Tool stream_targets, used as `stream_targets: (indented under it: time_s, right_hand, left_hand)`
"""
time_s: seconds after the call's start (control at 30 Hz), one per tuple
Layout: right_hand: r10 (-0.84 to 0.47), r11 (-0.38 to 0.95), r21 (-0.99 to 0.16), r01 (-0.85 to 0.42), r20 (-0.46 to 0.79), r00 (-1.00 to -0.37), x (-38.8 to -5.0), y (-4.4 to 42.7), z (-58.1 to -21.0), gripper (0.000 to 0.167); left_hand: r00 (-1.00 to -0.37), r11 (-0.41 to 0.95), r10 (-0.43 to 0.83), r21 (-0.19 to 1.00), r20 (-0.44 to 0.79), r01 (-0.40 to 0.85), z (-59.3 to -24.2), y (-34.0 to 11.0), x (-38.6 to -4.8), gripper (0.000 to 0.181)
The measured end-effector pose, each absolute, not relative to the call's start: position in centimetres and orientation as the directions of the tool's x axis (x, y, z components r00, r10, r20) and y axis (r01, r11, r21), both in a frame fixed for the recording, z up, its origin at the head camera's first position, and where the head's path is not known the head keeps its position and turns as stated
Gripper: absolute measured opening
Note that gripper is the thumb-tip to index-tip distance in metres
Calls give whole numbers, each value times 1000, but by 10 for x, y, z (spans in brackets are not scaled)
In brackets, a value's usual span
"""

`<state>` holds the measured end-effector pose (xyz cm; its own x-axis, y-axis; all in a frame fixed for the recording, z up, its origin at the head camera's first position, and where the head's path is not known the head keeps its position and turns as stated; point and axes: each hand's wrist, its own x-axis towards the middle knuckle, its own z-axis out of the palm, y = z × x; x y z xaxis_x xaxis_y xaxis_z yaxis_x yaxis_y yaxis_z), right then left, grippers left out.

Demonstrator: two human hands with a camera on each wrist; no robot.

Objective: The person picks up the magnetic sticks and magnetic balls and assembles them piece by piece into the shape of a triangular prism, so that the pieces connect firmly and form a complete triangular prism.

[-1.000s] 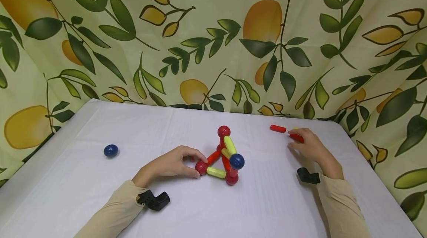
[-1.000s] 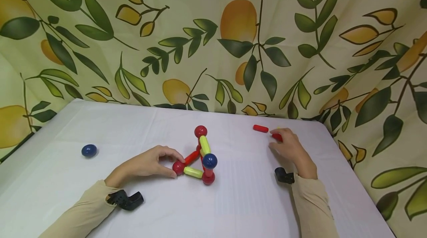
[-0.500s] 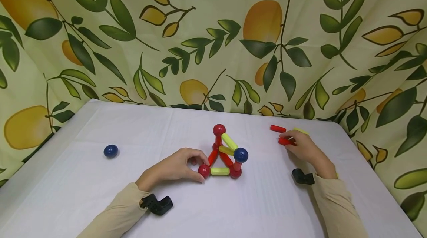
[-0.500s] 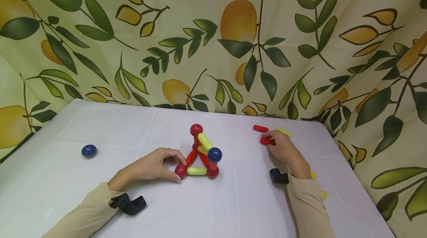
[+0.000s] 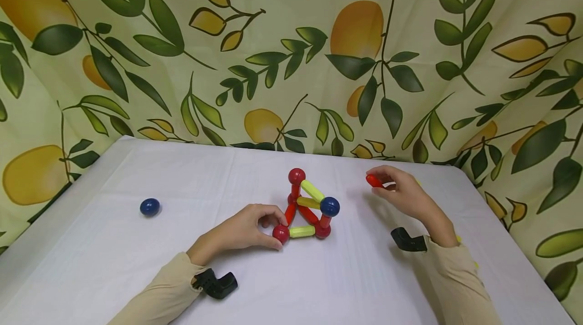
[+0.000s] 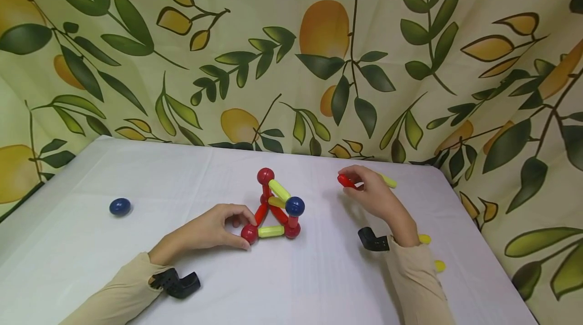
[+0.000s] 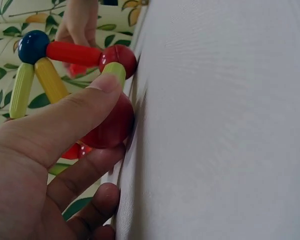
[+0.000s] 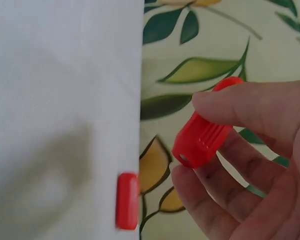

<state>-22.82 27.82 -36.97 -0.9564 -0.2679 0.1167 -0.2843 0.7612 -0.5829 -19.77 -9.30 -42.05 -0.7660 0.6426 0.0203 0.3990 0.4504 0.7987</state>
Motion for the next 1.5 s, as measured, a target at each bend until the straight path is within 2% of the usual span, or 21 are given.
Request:
stream_targets:
  time_s: [0.57,1.3,1.5]
  right_hand:
    - [-319,652,-664,-366,197,-927,-208,243,-344,40]
    - [-374,587,-663,-465,288,-882,-184,221,-323,39]
    - [-399,548,-650,-526,350,-848,-171,211,-314,38]
  left_hand:
    - [-751,420,660,833,-7,361,-423,-98,-201,34]
    - [-751,414,661,839,-11,352,-423,-97,-202,33]
    - [-753,412,658,842,-11,348,-423,-97,-202,33]
